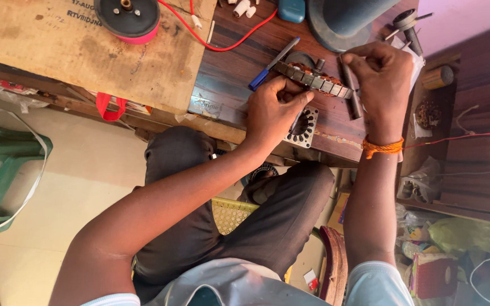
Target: The person sits at a workbench assembling an electric motor armature, pressing wound copper coil segments into a laminated stator core held on a metal mandrel. They use their hands and a metal rod to seat and align the coil pack around the core, working around the circumference piece by piece.
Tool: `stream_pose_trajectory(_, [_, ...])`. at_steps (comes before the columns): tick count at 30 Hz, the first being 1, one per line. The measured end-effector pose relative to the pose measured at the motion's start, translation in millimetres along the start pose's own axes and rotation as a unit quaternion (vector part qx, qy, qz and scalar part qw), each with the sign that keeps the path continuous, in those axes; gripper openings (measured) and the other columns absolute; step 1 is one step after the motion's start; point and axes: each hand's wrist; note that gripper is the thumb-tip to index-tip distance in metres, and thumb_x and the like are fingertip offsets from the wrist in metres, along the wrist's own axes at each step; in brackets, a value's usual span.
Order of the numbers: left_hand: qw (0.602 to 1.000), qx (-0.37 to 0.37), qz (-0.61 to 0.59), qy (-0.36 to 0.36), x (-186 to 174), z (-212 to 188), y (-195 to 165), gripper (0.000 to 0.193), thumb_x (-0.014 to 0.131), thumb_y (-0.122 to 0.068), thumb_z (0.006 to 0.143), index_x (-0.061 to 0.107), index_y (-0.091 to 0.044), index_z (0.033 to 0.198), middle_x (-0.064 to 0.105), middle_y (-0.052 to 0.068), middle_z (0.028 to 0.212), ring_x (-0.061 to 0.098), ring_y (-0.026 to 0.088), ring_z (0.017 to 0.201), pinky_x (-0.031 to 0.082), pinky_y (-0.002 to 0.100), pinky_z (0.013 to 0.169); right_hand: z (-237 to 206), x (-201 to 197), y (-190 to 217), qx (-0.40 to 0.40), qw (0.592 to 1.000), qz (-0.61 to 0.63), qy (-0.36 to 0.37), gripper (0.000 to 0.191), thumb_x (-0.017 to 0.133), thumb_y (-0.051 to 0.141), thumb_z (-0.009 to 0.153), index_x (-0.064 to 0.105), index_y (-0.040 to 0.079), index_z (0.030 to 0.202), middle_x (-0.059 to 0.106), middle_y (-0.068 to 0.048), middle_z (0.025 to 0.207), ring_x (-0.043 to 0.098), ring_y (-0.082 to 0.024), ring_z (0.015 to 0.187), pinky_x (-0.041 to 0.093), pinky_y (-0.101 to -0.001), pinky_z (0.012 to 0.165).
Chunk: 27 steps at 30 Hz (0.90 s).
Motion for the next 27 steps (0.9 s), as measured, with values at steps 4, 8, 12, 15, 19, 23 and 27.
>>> stream_pose_trajectory(4, [0.978, 0.149, 0.149, 0.002, -13.5, -16.2, -20.1, 0.017, 0.080, -0.020, 0.095, 0.068, -0.009, 0.096, 0.066, -0.001, 0.088, 0.066, 0.011, 0.076, 0.050, 0.031, 0.066, -1.8, -2.3, -17.6, 0.056, 0.997, -0.038, -0.023, 0.012, 0.084, 0.007, 0.095, 0.079, -0.003, 0.098, 0.048, 0.003, 0.065, 0.036, -0.003, 0.060, 0.025, -0.0246, 0.053])
stream_pose_trajectory(8, [0.847, 0.439, 0.297, 0.054, -27.0, 2.6, -36.6, 0.066, 0.079, -0.003, 0.085, 0.048, -0.019, 0.141, 0.067, 0.003, 0.113, 0.060, 0.024, 0.100, 0.049, 0.041, 0.093, -16.1, -9.9, -28.3, 0.067, 0.996, 0.042, -0.031, 0.011, 0.080, 0.006, 0.097, 0.077, -0.005, 0.099, 0.059, 0.006, 0.073, 0.045, -0.001, 0.066, 0.032, -0.0221, 0.057])
stream_pose_trajectory(12, [0.823, 0.445, 0.277, 0.221, -29.6, 53.3, -33.1, 0.102, 0.083, 0.003, 0.085, 0.025, -0.031, 0.162, 0.069, -0.007, 0.117, 0.061, 0.020, 0.118, 0.049, 0.040, 0.113, -26.6, -32.5, -11.5, 0.056, 0.995, 0.068, -0.044, 0.010, 0.076, 0.004, 0.100, 0.077, -0.005, 0.103, 0.068, 0.004, 0.082, 0.052, 0.000, 0.071, 0.039, -0.0200, 0.062])
stream_pose_trajectory(15, [0.847, 0.427, 0.197, 0.250, -31.2, 63.1, -20.4, 0.108, 0.088, -0.003, 0.084, 0.020, -0.032, 0.164, 0.069, -0.006, 0.119, 0.061, 0.020, 0.119, 0.049, 0.041, 0.110, -39.3, -53.8, 17.8, 0.073, 0.992, 0.081, -0.062, 0.009, 0.076, 0.004, 0.100, 0.076, -0.005, 0.103, 0.068, 0.003, 0.084, 0.051, -0.001, 0.071, 0.037, -0.0208, 0.062])
stream_pose_trajectory(19, [0.870, 0.387, 0.162, 0.259, -28.9, 63.8, -9.5, 0.109, 0.091, -0.010, 0.089, 0.014, -0.031, 0.162, 0.069, -0.005, 0.120, 0.061, 0.018, 0.118, 0.052, 0.038, 0.110, -60.5, -69.5, 54.7, 0.063, 0.987, 0.146, -0.016, 0.011, 0.073, 0.001, 0.105, 0.072, -0.006, 0.098, 0.069, 0.001, 0.083, 0.055, -0.002, 0.071, 0.040, -0.0198, 0.064])
stream_pose_trajectory(23, [0.879, 0.379, 0.111, 0.269, -31.6, 65.1, -8.0, 0.115, 0.091, -0.016, 0.091, 0.009, -0.034, 0.169, 0.070, -0.004, 0.114, 0.060, 0.016, 0.109, 0.050, 0.038, 0.107, -80.0, -57.5, 75.6, 0.086, 0.994, 0.061, 0.013, 0.007, 0.078, 0.002, 0.091, 0.074, -0.001, 0.096, 0.068, 0.004, 0.081, 0.055, 0.001, 0.071, 0.042, -0.0191, 0.064])
stream_pose_trajectory(27, [0.879, 0.379, 0.141, 0.253, -33.2, 64.9, -7.4, 0.111, 0.089, -0.019, 0.092, 0.010, -0.031, 0.168, 0.074, -0.006, 0.117, 0.058, 0.017, 0.104, 0.048, 0.038, 0.100, -97.2, -34.0, 76.3, 0.108, 0.993, -0.009, 0.056, 0.008, 0.081, 0.003, 0.092, 0.080, 0.003, 0.100, 0.061, 0.000, 0.070, 0.043, -0.002, 0.062, 0.030, -0.0236, 0.055])
Point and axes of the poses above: each hand's wrist, its own z-axis towards the middle knuckle, its own x-axis out of the palm, y = z × x
